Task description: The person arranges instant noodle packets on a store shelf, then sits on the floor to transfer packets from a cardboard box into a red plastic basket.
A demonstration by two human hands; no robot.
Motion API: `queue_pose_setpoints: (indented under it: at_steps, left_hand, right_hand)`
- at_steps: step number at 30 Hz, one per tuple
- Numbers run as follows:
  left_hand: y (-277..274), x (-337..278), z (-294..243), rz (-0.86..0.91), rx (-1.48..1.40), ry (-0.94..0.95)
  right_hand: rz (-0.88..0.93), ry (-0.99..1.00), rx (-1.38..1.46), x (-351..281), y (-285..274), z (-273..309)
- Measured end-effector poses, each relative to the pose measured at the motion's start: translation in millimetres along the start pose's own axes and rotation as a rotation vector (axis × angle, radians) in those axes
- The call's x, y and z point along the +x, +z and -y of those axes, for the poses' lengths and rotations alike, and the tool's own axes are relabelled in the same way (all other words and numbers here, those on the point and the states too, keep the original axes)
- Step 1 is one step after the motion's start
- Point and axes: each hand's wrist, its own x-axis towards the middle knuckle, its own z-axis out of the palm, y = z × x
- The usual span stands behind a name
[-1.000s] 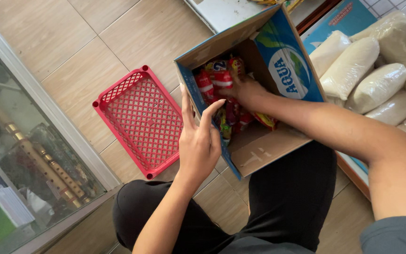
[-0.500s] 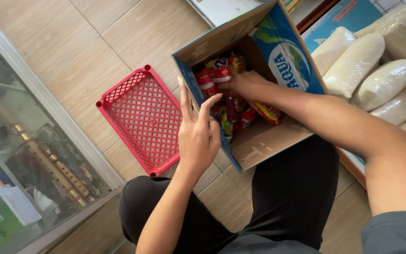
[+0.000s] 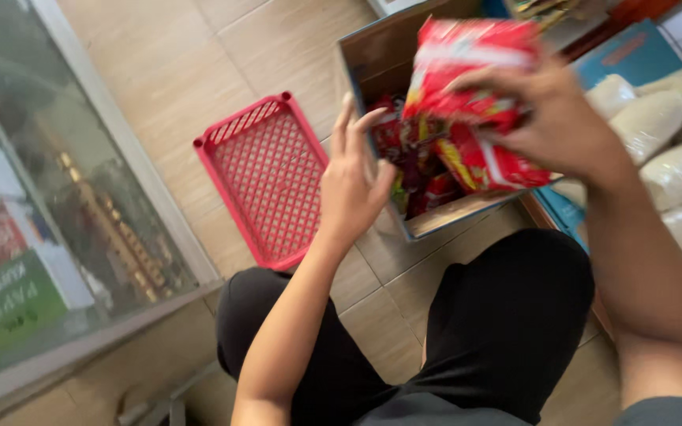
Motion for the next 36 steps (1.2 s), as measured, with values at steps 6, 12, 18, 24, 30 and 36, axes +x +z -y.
queue_pose_setpoints:
  at_steps: [6, 12, 18, 24, 30, 36]
  left_hand:
    - [-23.0, 1.7, 13.9, -0.223, -0.349, 0.07]
    - [-137.0, -2.4, 70.5, -0.651, -0.348, -0.088]
    - [-153.3, -12.4, 88.4, -0.611, -0.437, -0.155]
    - [-134.6, -3.8, 91.3, -0.493, -0.549, -0.129]
    - [-120.9, 9.3, 89.7, -0.427, -0.488, -0.156]
    - [-104.6, 14.7, 77.0, -0.366, -0.494, -0.171]
  right_hand:
    - [-0.321, -0.26, 0.135, -24.6, -16.5, 70.6]
    - [-0.072, -0.371, 0.248, -18.8, 124.0, 122.5]
    - [0.013, 0.084, 0.492, 22.5, 335.9, 117.0]
    - [0.093, -0.066, 0.468, 31.0, 431.3, 51.8]
    - [0.018, -0.034, 0.363, 30.1, 341.8, 82.3]
    - [-0.089, -0.117, 0.594, 5.6, 116.2, 121.1]
